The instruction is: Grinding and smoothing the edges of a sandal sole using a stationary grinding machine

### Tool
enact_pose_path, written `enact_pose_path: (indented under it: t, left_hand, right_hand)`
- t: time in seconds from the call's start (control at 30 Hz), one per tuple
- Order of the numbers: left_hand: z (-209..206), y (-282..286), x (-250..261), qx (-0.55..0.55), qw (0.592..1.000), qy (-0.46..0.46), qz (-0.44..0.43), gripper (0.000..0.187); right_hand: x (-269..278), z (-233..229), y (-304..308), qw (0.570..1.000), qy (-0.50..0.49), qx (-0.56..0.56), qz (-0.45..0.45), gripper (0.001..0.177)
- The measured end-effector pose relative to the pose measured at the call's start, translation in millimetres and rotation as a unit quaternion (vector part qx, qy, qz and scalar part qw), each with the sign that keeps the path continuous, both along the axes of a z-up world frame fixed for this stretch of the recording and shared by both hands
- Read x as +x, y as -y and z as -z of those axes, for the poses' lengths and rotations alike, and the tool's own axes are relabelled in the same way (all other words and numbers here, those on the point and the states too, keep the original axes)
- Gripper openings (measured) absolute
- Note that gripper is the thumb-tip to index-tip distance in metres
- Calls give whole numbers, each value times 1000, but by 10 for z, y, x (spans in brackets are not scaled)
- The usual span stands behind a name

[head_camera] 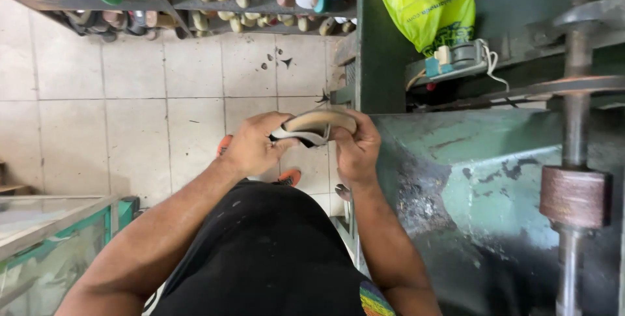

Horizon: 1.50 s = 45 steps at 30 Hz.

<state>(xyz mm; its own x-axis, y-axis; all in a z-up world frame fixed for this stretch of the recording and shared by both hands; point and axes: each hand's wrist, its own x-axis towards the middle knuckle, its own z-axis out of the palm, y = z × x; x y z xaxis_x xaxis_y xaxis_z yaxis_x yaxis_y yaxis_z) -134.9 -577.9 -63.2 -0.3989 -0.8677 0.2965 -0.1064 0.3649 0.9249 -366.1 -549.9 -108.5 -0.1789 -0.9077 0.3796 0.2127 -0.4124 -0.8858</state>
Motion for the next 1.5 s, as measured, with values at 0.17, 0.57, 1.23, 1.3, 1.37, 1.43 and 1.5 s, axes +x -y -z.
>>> enact_pose_path:
  t: [0.17, 0.57, 1.23, 1.3, 1.37, 1.43, 1.5]
  left_hand:
    - [-54, 314, 208, -210, 958, 195, -9, 31]
    - [-188, 924, 183, -403, 850, 296, 163, 5]
    - [-496, 1760, -1107, -303, 793, 267, 456, 19]
    - [-525, 1772, -1281, -299, 795, 245, 467, 26]
    - [-538, 1821, -1484, -296, 796, 221, 480, 33]
    - [-526, 1863, -1620, -125, 854, 191, 468, 52]
    - [-423, 1885, -1653, -28, 873, 150, 464, 59]
  right_hand:
    - [28, -777, 5, 996, -37, 72, -39, 48]
    - [675, -1250, -79, 747, -651, 35, 129, 36]
    - [374, -1383, -435, 751, -514, 226, 346, 61]
    - [232, -1272, -344, 738, -519, 230, 364, 52]
    - [46, -1187, -287, 723, -524, 235, 385, 42]
    - [-73, -1132, -310, 743, -470, 270, 394, 39]
    - [-24, -1072, -314, 757, -416, 279, 420, 37]
